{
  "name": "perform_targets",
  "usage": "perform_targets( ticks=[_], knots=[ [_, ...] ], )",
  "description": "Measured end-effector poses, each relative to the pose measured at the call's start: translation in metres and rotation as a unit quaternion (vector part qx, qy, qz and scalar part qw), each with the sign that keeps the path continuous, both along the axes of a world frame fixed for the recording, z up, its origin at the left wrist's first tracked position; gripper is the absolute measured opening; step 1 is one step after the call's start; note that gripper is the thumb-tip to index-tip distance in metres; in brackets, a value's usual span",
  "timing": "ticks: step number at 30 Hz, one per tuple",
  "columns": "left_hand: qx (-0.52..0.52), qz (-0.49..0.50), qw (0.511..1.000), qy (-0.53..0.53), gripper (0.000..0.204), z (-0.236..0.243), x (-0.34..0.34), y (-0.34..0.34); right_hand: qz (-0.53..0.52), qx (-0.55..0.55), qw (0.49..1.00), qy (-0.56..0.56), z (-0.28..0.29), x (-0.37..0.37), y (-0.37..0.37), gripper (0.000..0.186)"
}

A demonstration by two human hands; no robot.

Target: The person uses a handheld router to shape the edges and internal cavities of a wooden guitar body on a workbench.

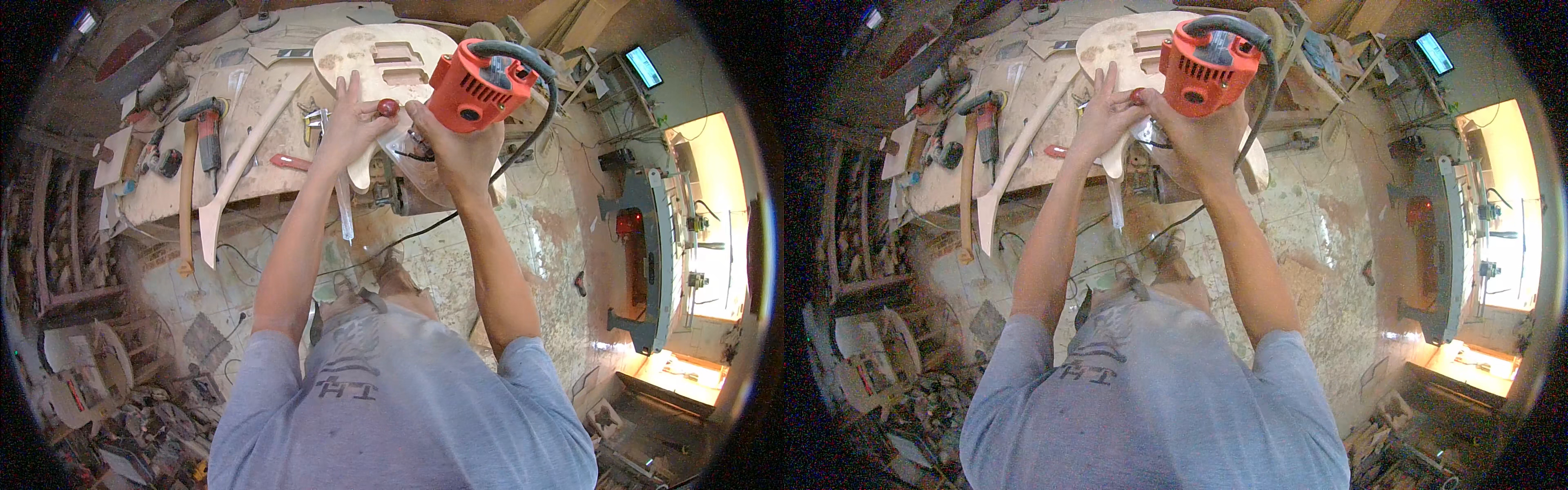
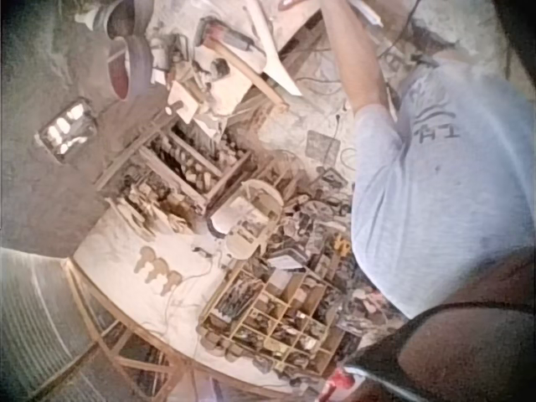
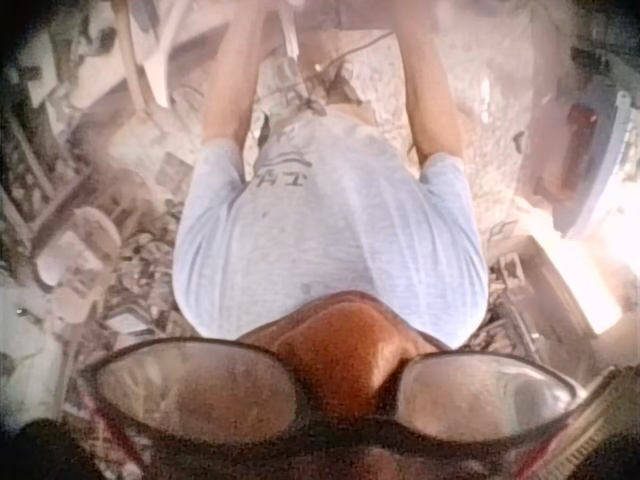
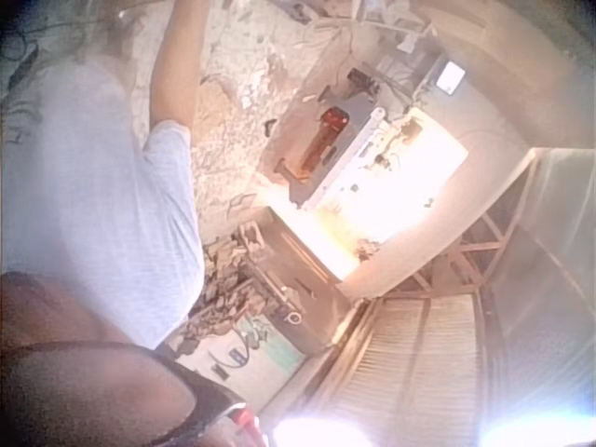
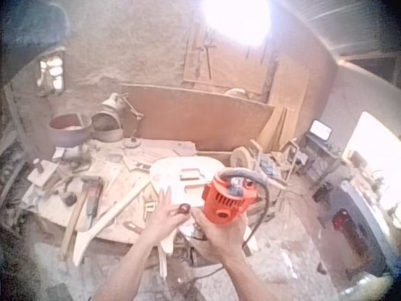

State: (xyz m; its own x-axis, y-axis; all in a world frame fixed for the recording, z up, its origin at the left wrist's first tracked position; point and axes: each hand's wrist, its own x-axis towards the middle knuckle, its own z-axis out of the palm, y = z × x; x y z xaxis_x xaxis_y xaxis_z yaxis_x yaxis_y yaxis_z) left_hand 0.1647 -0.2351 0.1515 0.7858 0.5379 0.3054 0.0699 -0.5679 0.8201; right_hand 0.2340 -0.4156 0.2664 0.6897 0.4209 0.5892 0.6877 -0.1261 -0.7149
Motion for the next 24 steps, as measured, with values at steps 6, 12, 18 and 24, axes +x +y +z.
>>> perform_targets(
  ticks=[6, 12, 18, 24],
  knots=[
    [0.002, 0.023, 1.000, 0.008, 0.067, 0.002, 0.006, 0.004, 0.021, 0.052, 0.998, -0.017, 0.005, -0.004, 0.011, 0.045],
    [0.041, 0.018, 0.999, 0.006, 0.048, -0.005, 0.012, 0.012, 0.042, 0.019, 0.999, 0.027, 0.001, 0.007, 0.006, 0.047],
    [0.060, -0.007, 0.998, 0.031, 0.045, 0.003, 0.010, 0.006, 0.048, -0.001, 0.995, 0.091, 0.004, 0.002, -0.005, 0.044],
    [0.044, -0.019, 0.998, 0.036, 0.045, 0.008, 0.009, 0.001, 0.037, -0.008, 0.998, 0.057, -0.004, 0.005, -0.010, 0.039]
  ],
)
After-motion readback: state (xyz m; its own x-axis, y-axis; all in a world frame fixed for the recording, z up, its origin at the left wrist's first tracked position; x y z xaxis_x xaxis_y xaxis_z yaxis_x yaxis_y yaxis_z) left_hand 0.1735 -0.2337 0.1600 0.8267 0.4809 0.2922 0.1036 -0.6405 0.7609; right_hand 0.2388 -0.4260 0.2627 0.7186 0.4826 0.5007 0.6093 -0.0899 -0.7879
